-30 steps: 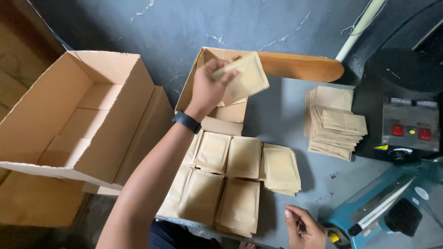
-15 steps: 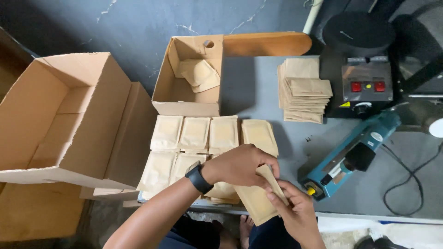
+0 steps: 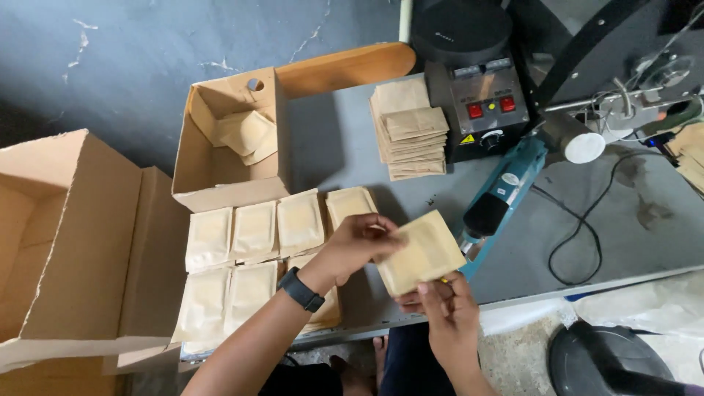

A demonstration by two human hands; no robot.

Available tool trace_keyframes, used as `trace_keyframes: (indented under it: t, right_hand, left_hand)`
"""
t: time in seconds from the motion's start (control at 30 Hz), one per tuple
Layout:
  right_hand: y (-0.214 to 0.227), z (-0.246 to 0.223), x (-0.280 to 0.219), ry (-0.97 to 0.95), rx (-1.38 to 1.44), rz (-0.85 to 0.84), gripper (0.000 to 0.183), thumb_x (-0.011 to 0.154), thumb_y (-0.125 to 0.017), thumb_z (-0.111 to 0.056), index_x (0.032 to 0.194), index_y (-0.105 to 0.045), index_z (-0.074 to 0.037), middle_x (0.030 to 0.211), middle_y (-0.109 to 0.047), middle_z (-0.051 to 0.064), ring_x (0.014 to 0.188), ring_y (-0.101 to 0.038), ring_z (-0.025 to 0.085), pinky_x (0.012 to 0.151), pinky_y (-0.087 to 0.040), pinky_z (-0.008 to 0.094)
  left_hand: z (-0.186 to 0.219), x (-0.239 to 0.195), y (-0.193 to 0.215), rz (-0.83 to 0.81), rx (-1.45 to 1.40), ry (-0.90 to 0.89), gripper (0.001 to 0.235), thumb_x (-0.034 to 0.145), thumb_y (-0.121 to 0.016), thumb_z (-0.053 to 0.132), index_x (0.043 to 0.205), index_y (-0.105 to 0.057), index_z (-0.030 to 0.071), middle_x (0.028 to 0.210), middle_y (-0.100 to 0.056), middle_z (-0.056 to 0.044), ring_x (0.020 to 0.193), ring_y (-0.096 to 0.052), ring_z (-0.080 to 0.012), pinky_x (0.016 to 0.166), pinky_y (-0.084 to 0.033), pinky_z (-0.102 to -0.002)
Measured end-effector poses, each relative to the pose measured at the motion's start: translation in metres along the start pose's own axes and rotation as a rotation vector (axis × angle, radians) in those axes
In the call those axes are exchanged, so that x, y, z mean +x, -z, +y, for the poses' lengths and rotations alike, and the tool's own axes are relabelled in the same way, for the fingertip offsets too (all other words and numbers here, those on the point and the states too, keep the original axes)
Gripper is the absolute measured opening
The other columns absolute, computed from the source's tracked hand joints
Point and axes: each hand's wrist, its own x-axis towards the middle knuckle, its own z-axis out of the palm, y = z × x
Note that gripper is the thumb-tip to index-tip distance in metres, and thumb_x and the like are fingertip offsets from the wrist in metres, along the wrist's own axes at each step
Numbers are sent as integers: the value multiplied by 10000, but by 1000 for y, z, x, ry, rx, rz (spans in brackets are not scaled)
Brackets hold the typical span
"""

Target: Folding and heat-sealing individual paper coffee bags and placing them into a cardboard box for packaging.

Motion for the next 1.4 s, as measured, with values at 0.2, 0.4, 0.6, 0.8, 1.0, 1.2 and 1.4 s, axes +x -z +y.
trace_keyframes:
  t: [0.2, 0.4, 0.6, 0.8, 1.0, 1.2, 1.4]
  right_hand:
    - [11, -24, 2, 805, -678, 246, 180, 985, -633, -207, 1079, -638, -53, 959, -747, 56, 805, -742, 151, 741, -588, 267]
    - [2, -53, 36, 1012, -878, 346, 472, 1039, -608, -295, 1393, -498, -1, 1493, -470, 256, 1444, -471, 473, 1185, -461, 635]
    - [1, -39, 47, 863, -919, 264, 632, 1043, -628, -270, 1533, -359, 25, 1525, -480, 214, 1501, -419, 472, 1207, -455, 610]
    - [6, -17, 45, 817, -1011, 291, 432, 1004, -630, -284, 1340, -593, -14, 1382, -550, 148, 1402, -504, 393, 1119, -464, 558]
    - [9, -3, 40, 800, -1085, 324, 414, 1020, -629, -315, 1354, -612, -70, 1465, -577, 113, 1416, -521, 332, 1053, -420, 472]
    - [12, 8, 39, 801, -1114, 324, 431, 1022, -627, -324, 1368, -607, -68, 1474, -573, 105, 1424, -515, 322, 1036, -420, 464]
    - [15, 10, 40, 847, -1143, 326, 406, 1020, -633, -304, 1340, -624, -55, 1448, -591, 115, 1411, -526, 321, 994, -427, 450]
  left_hand:
    - [-2, 73, -5, 199, -392, -64, 267, 703, -881, 30, 911, -714, 32, 952, -781, -121, 867, -733, -207, 800, -609, -321]
    - [-1, 122, -49, 171, -298, -109, 236, 763, -866, 139, 904, -695, 59, 960, -750, -75, 876, -705, -185, 736, -585, -324]
    - [-3, 134, -81, 246, 46, -144, 313, 778, -808, 263, 994, -683, 74, 927, -728, -47, 825, -656, -131, 706, -549, -304]
    - [-5, 136, -79, 248, 75, -195, 235, 758, -833, 265, 868, -715, 94, 825, -697, 24, 761, -588, -68, 651, -513, -277]
    - [-7, 137, -75, 232, 76, -244, 171, 824, -765, 215, 886, -721, 62, 844, -722, -2, 765, -603, -88, 665, -508, -276]
    - [-2, 131, -78, 241, 35, -167, 239, 801, -809, 259, 926, -729, 72, 900, -767, -36, 806, -692, -125, 694, -570, -272]
    - [-2, 131, -77, 251, 83, -143, 308, 794, -801, 304, 1001, -725, 90, 966, -777, -43, 852, -711, -140, 715, -578, -274]
